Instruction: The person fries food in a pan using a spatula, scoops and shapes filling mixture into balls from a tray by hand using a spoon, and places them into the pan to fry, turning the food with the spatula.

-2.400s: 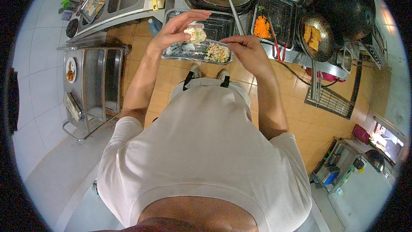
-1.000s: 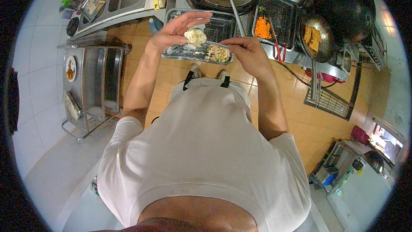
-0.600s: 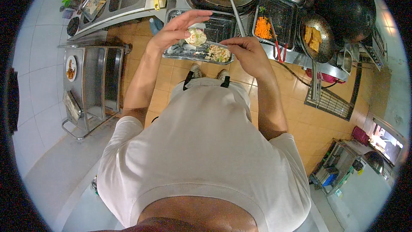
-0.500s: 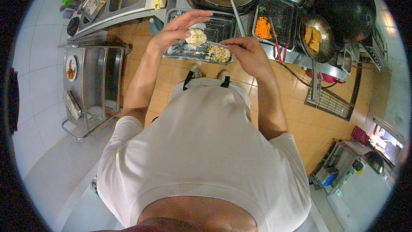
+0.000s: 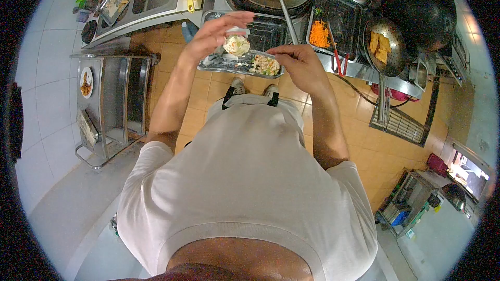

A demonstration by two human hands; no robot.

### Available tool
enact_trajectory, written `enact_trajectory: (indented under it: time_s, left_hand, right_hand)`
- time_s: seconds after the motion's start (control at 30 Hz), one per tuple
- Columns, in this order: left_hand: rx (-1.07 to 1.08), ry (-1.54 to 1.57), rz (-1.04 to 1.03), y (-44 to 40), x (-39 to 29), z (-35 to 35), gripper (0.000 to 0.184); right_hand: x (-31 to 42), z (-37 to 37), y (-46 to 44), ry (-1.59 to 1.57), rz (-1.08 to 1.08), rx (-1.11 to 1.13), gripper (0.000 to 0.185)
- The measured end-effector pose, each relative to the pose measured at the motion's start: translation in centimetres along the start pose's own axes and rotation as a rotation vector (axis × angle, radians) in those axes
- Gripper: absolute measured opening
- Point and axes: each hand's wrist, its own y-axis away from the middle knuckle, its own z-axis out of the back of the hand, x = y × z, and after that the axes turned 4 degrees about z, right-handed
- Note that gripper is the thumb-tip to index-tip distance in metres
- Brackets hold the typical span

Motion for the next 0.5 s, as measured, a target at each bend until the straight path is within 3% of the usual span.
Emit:
enact_trajectory:
  time_s: [0.03,0.13,0.33,0.5]
  left_hand:
    - [-0.042,-0.01,-0.049,0.1,0.1,0.3,0.041]
    - [-0.253,-0.51,-0.195,1.0,-1.3,0.3,0.035]
    - [-0.288,-0.69,-0.224,0.8,-2.5,-1.6,0.036]
    - [-0.336,-0.643,-0.221,0.7,-2.2,-1.9,0.039]
  right_hand:
    - [0.2,0.0,0.1,0.008,-0.006,-0.006,0.021]
    - [0.5,0.0,0.1,0.012,0.005,-0.028,0.021]
    - [0.9,-0.1,0.3,0.061,0.031,-0.045,0.021]
    - [1.0,-0.1,0.2,0.085,0.0,-0.04,0.022]
